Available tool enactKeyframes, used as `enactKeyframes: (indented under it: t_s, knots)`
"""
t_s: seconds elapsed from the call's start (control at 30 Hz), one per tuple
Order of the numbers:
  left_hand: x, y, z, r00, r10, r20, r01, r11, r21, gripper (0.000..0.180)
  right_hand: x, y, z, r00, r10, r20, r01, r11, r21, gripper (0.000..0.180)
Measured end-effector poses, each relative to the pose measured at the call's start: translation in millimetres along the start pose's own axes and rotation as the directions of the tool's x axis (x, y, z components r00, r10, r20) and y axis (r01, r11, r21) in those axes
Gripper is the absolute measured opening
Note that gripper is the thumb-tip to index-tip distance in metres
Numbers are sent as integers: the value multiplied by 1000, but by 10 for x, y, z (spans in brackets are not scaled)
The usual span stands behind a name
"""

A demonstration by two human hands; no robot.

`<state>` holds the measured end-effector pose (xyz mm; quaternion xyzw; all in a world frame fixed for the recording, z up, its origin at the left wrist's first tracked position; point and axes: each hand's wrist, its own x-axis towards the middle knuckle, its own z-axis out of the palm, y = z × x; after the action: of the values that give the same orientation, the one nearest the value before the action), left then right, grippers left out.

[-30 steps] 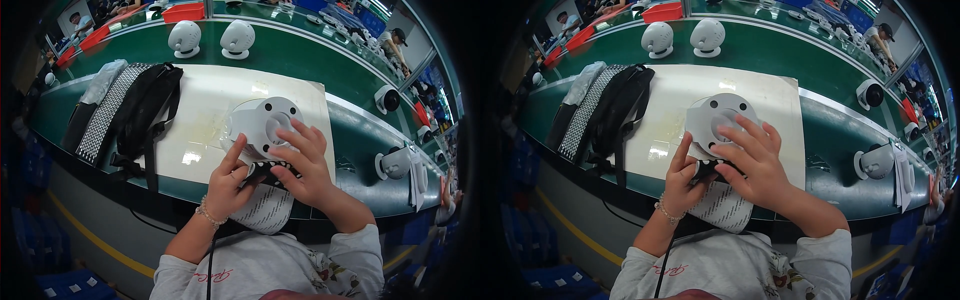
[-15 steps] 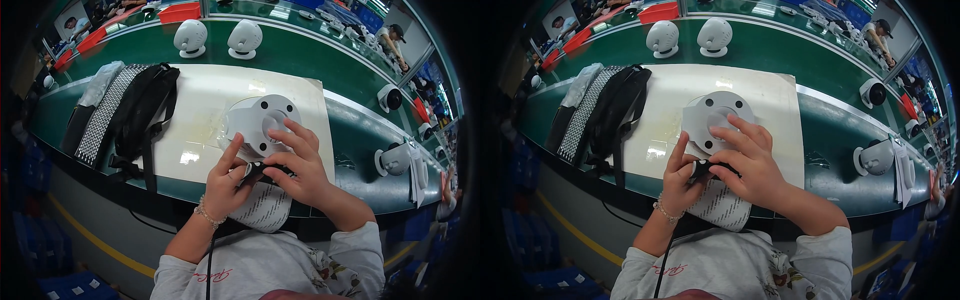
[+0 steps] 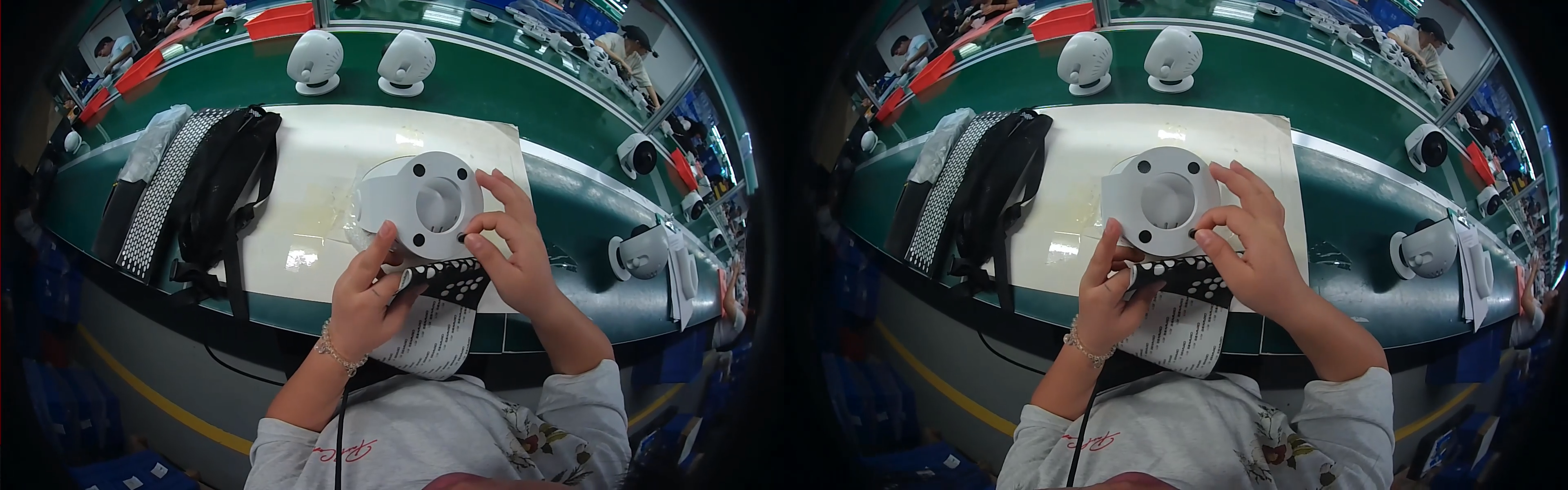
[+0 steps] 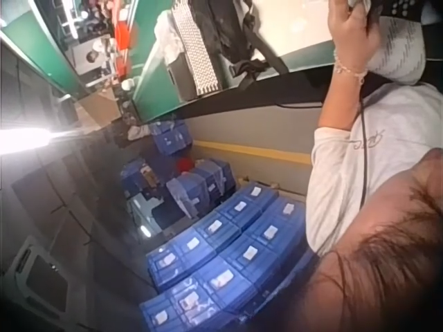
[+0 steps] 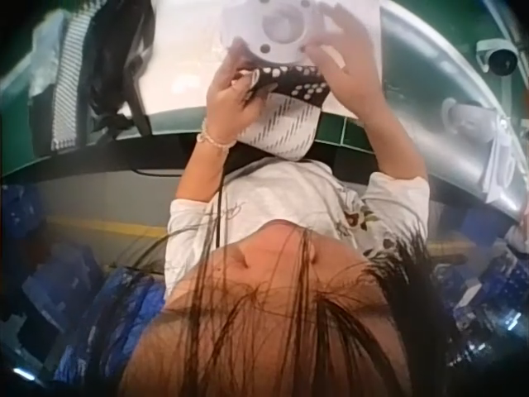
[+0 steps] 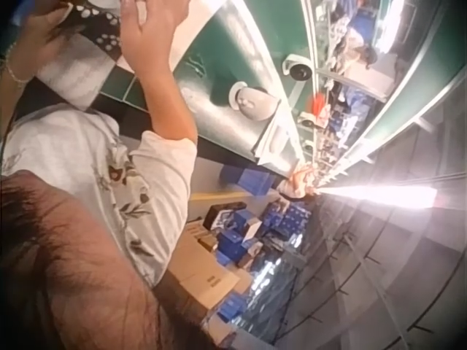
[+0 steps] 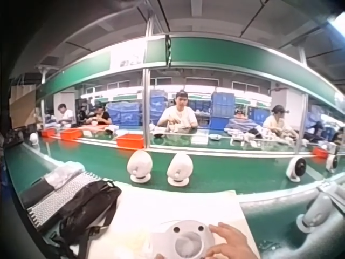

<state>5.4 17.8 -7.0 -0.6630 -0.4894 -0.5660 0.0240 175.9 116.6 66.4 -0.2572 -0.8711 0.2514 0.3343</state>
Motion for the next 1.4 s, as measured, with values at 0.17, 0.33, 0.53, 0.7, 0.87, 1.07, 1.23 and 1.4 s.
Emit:
enactKeyframes:
  t_s: [0.17, 0.33, 0.53, 0.7, 0.87, 1.07, 1.23, 1.4]
  knots:
    - [-12, 6, 4, 999, -46, 9, 46, 999, 4, 22, -60, -72, -29, 995, -96, 4, 94, 966, -243, 9]
    - [-16, -4, 5, 997, -73, 29, 72, 997, 18, 22, -185, -176, -41, 965, -257, 59, 240, 765, -598, 22]
    - [-28, 21, -18, 993, -110, 33, 110, 994, 11, 21, 64, -158, -222, 981, -185, 56, 189, 856, -482, 35]
    - [-51, 14, -14, 997, -67, 35, 67, 998, 9, 20, 662, 38, -70, 945, -318, -70, 299, 932, -203, 37]
    - [-91, -20, -162, 997, -15, 70, 10, 998, 69, 19, 961, 208, -207, 932, -145, 331, 103, 985, 142, 30]
    - [-100, 27, -91, 995, -65, 78, 67, 997, -33, 24, 1220, 981, -762, 918, 386, 95, -395, 864, 311, 18]
    - [-84, 35, -125, 993, -53, 103, 56, 998, -28, 28, 1284, 2120, -463, 950, 12, -313, -262, 580, -771, 21]
    - [-88, 31, -135, 990, -64, 123, 67, 998, -18, 28, 1006, 2796, -515, 879, 235, -414, -475, 491, -730, 26]
